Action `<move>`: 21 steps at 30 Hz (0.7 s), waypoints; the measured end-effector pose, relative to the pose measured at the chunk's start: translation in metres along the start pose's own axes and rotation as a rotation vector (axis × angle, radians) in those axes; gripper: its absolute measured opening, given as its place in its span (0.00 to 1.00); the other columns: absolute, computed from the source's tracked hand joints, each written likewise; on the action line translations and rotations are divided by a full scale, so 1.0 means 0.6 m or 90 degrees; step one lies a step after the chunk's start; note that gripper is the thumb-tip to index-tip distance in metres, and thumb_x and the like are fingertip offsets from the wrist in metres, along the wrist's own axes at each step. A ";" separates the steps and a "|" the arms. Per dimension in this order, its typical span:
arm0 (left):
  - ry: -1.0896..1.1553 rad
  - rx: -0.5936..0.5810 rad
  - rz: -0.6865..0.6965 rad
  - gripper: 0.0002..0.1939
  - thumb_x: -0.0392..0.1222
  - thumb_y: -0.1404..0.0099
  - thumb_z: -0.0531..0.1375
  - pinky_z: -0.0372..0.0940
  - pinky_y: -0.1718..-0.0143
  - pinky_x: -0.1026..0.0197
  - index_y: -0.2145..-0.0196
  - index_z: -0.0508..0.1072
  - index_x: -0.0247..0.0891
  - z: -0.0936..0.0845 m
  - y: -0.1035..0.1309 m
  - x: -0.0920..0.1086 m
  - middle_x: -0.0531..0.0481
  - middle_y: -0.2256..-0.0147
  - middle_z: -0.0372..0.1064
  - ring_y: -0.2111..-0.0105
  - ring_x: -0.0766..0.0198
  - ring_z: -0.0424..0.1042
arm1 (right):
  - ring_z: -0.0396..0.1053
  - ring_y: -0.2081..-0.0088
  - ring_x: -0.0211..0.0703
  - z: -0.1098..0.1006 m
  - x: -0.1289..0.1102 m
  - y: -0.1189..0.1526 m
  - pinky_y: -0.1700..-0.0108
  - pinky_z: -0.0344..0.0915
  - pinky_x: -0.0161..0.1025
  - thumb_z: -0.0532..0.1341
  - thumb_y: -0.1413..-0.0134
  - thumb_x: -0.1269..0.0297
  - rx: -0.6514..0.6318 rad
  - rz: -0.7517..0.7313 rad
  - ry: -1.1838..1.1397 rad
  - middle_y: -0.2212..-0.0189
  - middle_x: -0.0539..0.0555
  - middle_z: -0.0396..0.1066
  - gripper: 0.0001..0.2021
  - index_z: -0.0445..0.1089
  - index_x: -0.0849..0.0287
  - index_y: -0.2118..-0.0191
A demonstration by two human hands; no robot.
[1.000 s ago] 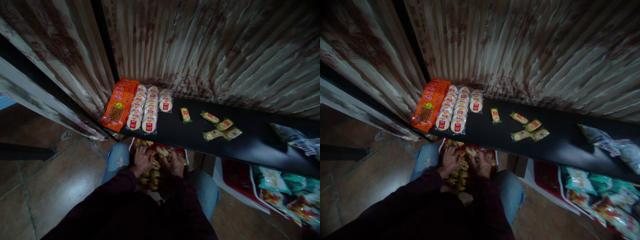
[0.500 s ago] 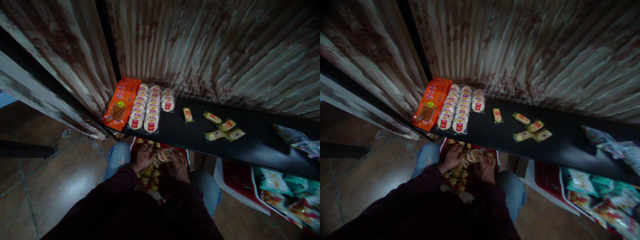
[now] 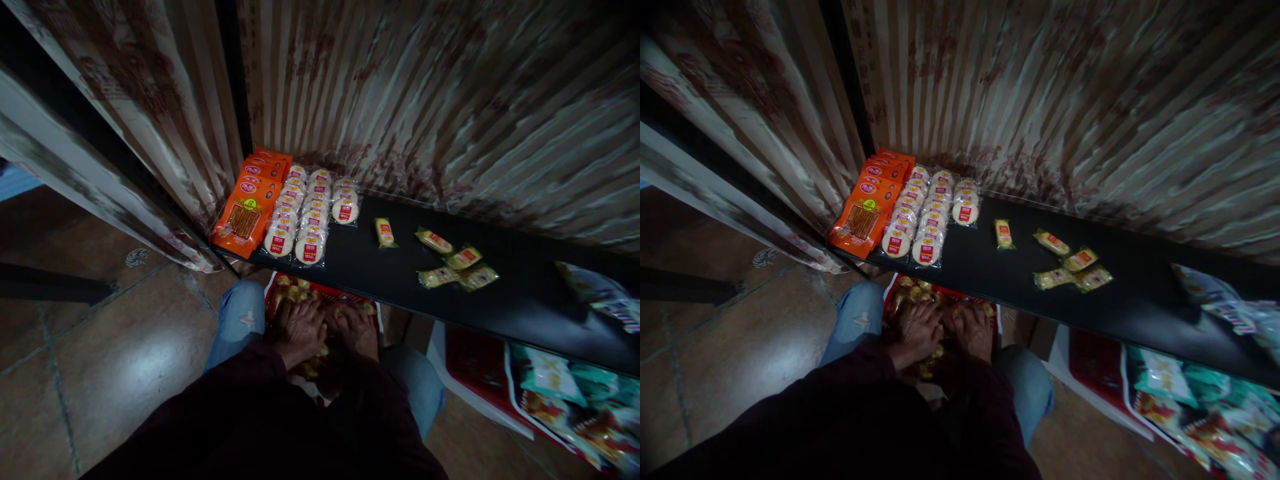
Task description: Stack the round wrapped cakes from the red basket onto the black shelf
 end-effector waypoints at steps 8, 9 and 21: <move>-0.006 0.053 -0.277 0.24 0.37 0.40 0.55 0.57 0.41 0.50 0.45 0.64 0.34 -0.041 -0.009 -0.120 0.40 0.45 0.65 0.43 0.52 0.61 | 0.60 0.44 0.57 0.034 0.007 -0.012 0.42 0.52 0.58 0.50 0.41 0.61 -0.005 0.071 0.084 0.47 0.60 0.68 0.18 0.72 0.56 0.52; -0.020 0.030 -0.282 0.23 0.40 0.40 0.56 0.57 0.41 0.50 0.46 0.65 0.34 -0.035 -0.017 -0.123 0.38 0.46 0.66 0.43 0.51 0.62 | 0.60 0.43 0.56 0.036 0.001 -0.017 0.41 0.51 0.56 0.50 0.42 0.63 -0.012 0.036 0.082 0.48 0.60 0.69 0.17 0.72 0.57 0.52; -0.160 -0.106 -0.322 0.27 0.50 0.41 0.59 0.61 0.49 0.48 0.48 0.67 0.30 -0.010 -0.068 -0.132 0.32 0.48 0.66 0.46 0.44 0.65 | 0.71 0.57 0.49 0.031 -0.023 -0.069 0.52 0.61 0.43 0.53 0.46 0.66 -0.155 -0.046 0.018 0.61 0.57 0.77 0.12 0.75 0.55 0.64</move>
Point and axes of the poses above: each hand's wrist, its own y-axis away from the middle knuckle, its own z-axis out of the palm, x = y × z, the point moved 5 cm from there along -y, towards the middle knuckle
